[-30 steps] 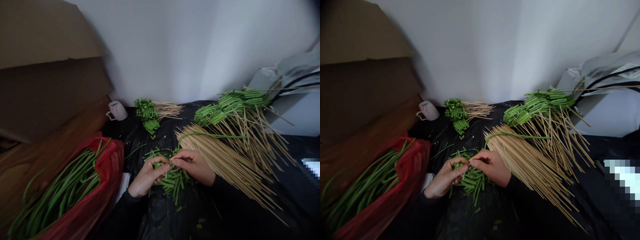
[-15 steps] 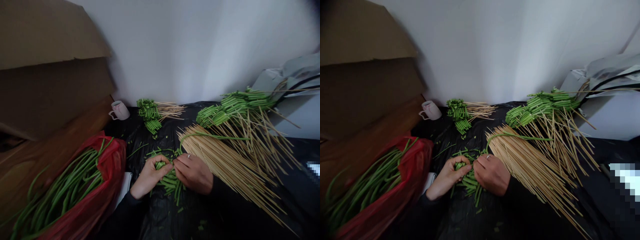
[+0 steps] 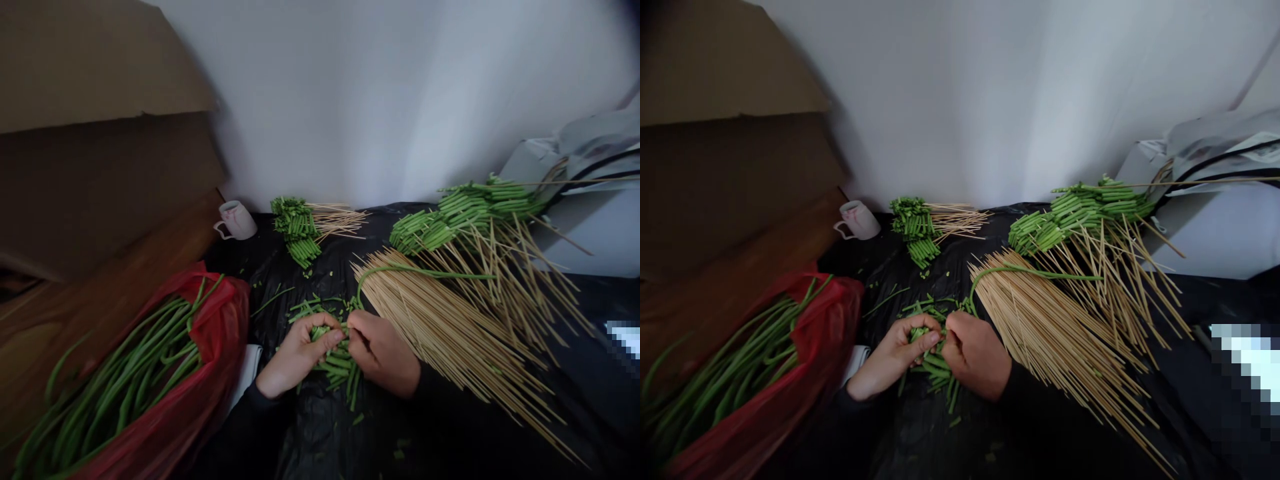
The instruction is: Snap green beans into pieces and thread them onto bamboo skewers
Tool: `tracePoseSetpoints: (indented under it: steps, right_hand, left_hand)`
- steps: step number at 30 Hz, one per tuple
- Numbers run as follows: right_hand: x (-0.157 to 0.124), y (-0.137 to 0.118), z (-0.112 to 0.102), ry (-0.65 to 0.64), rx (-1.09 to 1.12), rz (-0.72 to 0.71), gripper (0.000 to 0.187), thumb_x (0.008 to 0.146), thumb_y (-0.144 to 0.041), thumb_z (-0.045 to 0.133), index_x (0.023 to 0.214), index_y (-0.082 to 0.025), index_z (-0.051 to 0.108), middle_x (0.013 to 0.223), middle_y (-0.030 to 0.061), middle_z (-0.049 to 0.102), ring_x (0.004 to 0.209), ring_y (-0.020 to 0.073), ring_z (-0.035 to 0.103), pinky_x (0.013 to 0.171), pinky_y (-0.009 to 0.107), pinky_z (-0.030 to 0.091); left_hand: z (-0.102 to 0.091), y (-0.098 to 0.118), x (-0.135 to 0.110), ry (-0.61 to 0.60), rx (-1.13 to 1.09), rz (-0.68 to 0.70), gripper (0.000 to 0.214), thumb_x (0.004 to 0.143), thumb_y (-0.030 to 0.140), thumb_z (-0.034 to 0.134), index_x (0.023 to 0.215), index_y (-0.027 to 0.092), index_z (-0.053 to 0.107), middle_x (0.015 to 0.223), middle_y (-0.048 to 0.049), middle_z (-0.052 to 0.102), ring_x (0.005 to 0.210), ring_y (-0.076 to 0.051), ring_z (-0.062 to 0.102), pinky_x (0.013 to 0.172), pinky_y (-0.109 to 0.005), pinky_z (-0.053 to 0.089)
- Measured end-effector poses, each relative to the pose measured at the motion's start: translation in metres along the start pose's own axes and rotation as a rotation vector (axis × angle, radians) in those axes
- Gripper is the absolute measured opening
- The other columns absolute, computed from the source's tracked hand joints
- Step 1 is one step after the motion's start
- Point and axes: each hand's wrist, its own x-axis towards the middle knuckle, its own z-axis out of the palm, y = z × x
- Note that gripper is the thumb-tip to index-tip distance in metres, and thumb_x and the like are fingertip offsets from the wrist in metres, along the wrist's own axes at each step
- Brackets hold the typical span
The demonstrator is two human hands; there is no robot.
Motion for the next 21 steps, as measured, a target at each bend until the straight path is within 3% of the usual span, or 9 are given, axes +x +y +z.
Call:
tracePoseSetpoints:
  steps: [4, 9, 15, 21]
  right_hand:
    - [0.002, -0.002, -0.004, -0.117, 0.311, 0.262, 0.025, 0.089, -0.019, 0.037, 0.064, -0.021, 0.04, 0.055, -0.0059, 0.039, 0.053, 0.0101, 0.04, 0.051, 0.023, 0.029]
    - [0.003, 0.0, -0.005, -0.084, 0.273, 0.225, 0.025, 0.09, -0.023, 0.042, 0.067, -0.019, 0.047, 0.057, -0.0062, 0.041, 0.054, 0.0095, 0.039, 0.052, 0.023, 0.028]
    - [0.004, 0.001, -0.008, -0.075, 0.227, 0.154, 0.025, 0.093, -0.025, 0.043, 0.071, -0.019, 0.052, 0.061, -0.0047, 0.049, 0.057, 0.0098, 0.046, 0.057, 0.024, 0.031]
    - [0.005, 0.002, -0.008, -0.068, 0.189, 0.108, 0.023, 0.093, -0.023, 0.045, 0.072, -0.018, 0.054, 0.063, -0.0034, 0.054, 0.059, 0.0102, 0.048, 0.058, 0.024, 0.032]
  left_hand:
    - [0.001, -0.006, 0.002, 0.028, 0.041, 0.103, 0.024, 0.082, 0.038, 0.064, 0.079, 0.014, 0.063, 0.069, 0.0002, 0.057, 0.059, -0.01, 0.047, 0.056, -0.021, 0.039]
    - [0.002, -0.011, 0.005, 0.193, 0.154, 0.229, 0.014, 0.078, 0.029, 0.07, 0.08, 0.015, 0.068, 0.079, -0.0031, 0.065, 0.077, -0.015, 0.056, 0.074, -0.025, 0.042]
    - [0.004, -0.016, 0.005, 0.21, -0.177, 0.026, 0.027, 0.079, 0.041, 0.069, 0.084, 0.015, 0.066, 0.054, 0.005, 0.048, 0.045, -0.006, 0.035, 0.044, -0.019, 0.026]
    - [0.012, -0.017, 0.008, 0.213, -0.428, -0.019, 0.028, 0.075, 0.038, 0.074, 0.084, 0.013, 0.064, 0.054, 0.0058, 0.048, 0.043, -0.003, 0.033, 0.041, -0.015, 0.026]
